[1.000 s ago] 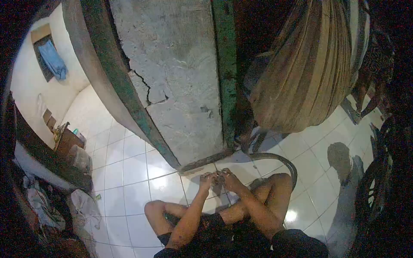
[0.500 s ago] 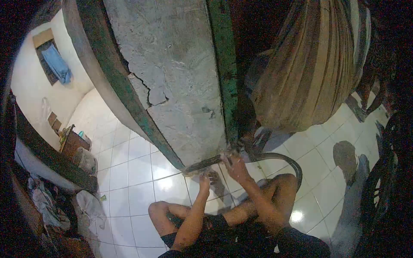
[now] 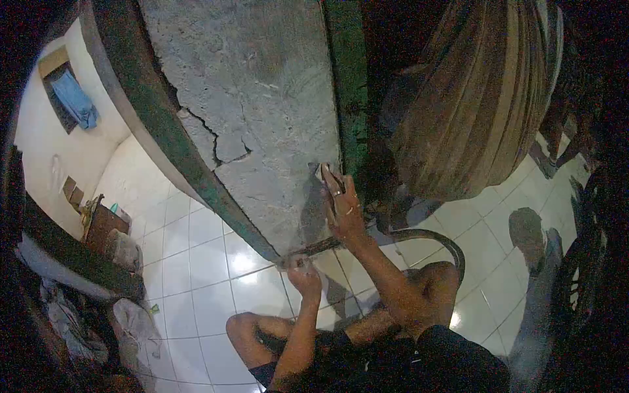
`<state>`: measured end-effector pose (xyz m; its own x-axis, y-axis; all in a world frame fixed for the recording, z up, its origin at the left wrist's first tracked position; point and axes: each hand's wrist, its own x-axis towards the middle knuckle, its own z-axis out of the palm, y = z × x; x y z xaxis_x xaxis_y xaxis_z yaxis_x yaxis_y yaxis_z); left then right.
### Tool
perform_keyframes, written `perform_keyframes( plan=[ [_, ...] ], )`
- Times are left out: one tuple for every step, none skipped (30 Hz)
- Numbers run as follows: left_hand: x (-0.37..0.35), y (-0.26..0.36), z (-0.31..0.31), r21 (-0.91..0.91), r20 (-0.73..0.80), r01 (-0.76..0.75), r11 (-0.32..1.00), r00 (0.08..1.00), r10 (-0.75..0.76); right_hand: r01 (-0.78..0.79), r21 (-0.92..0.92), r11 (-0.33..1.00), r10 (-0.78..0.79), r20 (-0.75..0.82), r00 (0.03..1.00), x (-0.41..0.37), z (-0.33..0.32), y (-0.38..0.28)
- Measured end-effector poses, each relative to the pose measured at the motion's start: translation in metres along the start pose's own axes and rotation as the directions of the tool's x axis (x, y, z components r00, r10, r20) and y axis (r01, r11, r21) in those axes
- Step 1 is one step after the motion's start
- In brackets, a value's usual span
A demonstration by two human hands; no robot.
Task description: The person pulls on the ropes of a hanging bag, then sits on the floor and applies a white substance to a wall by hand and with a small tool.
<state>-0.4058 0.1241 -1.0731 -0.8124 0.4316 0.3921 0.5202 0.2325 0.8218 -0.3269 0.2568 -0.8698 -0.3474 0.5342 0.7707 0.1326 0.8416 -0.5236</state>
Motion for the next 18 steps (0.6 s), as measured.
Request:
perform_keyframes(
  plan=[
    [0.007,0.007,-0.005,0.003,-0.125,-0.018,1.000,0.992,0.018,-0.034,-0.017,0.999,0.034,-0.003,0.999,-0.005,0.006,0.003],
    [0.018,0.023,-0.013,0.008,-0.247,-0.034,0.999,0.968,0.035,-0.026,-0.064,0.998,0.025,-0.008,1.000,-0.010,0.011,0.008],
    [0.025,0.030,-0.017,0.014,-0.367,-0.049,0.999,0.929,0.051,-0.015,-0.113,0.994,0.014,-0.012,1.000,-0.013,0.015,0.013],
    [0.028,0.022,-0.021,0.031,-0.361,-0.049,0.998,0.931,0.057,-0.004,-0.160,0.987,0.002,-0.014,1.000,-0.017,0.019,0.017],
    [0.035,0.013,-0.023,0.044,-0.359,-0.054,0.998,0.931,0.066,-0.020,-0.169,0.985,0.017,-0.019,1.000,-0.021,0.023,0.022],
    [0.039,0.005,-0.023,0.059,-0.357,-0.059,0.997,0.931,0.077,-0.037,-0.177,0.984,0.033,-0.024,0.999,-0.027,0.027,0.026],
    [0.042,0.006,-0.024,0.043,-0.342,-0.063,0.997,0.937,0.074,-0.059,-0.183,0.981,0.054,-0.028,0.998,-0.031,0.029,0.025],
    [0.044,0.008,-0.026,0.027,-0.329,-0.066,0.997,0.941,0.071,-0.019,-0.221,0.975,0.009,-0.047,0.999,-0.030,0.032,0.026],
    [0.047,0.011,-0.026,0.007,-0.320,-0.070,0.998,0.945,0.069,0.024,-0.260,0.965,-0.042,-0.064,0.997,-0.027,0.034,0.028],
    [0.046,0.013,-0.026,-0.085,-0.223,-0.001,0.996,0.975,-0.019,0.062,-0.300,0.952,-0.089,-0.077,0.993,-0.023,0.035,0.026],
    [0.046,0.012,-0.024,-0.091,-0.222,-0.014,0.996,0.975,-0.006,0.027,-0.306,0.952,-0.052,-0.075,0.996,-0.017,0.034,0.021],
    [0.048,0.012,-0.020,-0.099,-0.224,-0.027,0.995,0.975,0.004,-0.006,-0.313,0.950,-0.017,-0.070,0.997,-0.008,0.033,0.016],
    [0.047,0.010,-0.018,-0.104,-0.226,-0.038,0.994,0.974,0.014,-0.039,-0.317,0.948,0.019,-0.065,0.998,-0.004,0.033,0.012],
    [0.047,0.008,-0.016,-0.068,-0.232,-0.043,0.997,0.972,0.026,-0.035,-0.298,0.954,0.011,-0.080,0.997,-0.004,0.034,0.011],
    [0.047,0.006,-0.016,-0.076,-0.226,-0.035,0.996,0.974,0.017,-0.028,-0.279,0.960,0.001,-0.098,0.995,-0.003,0.036,0.011],
    [0.047,0.006,-0.017,-0.086,-0.220,-0.029,0.996,0.975,0.009,-0.021,-0.262,0.965,-0.010,-0.116,0.993,-0.003,0.036,0.011],
    [0.047,0.008,-0.017,-0.097,-0.212,-0.023,0.995,0.977,0.002,-0.033,-0.283,0.959,0.007,-0.095,0.995,-0.008,0.037,0.013],
    [0.046,0.008,-0.017,-0.094,-0.202,-0.019,0.995,0.979,-0.001,-0.045,-0.305,0.951,0.023,-0.076,0.997,-0.018,0.039,0.016]
  ],
)
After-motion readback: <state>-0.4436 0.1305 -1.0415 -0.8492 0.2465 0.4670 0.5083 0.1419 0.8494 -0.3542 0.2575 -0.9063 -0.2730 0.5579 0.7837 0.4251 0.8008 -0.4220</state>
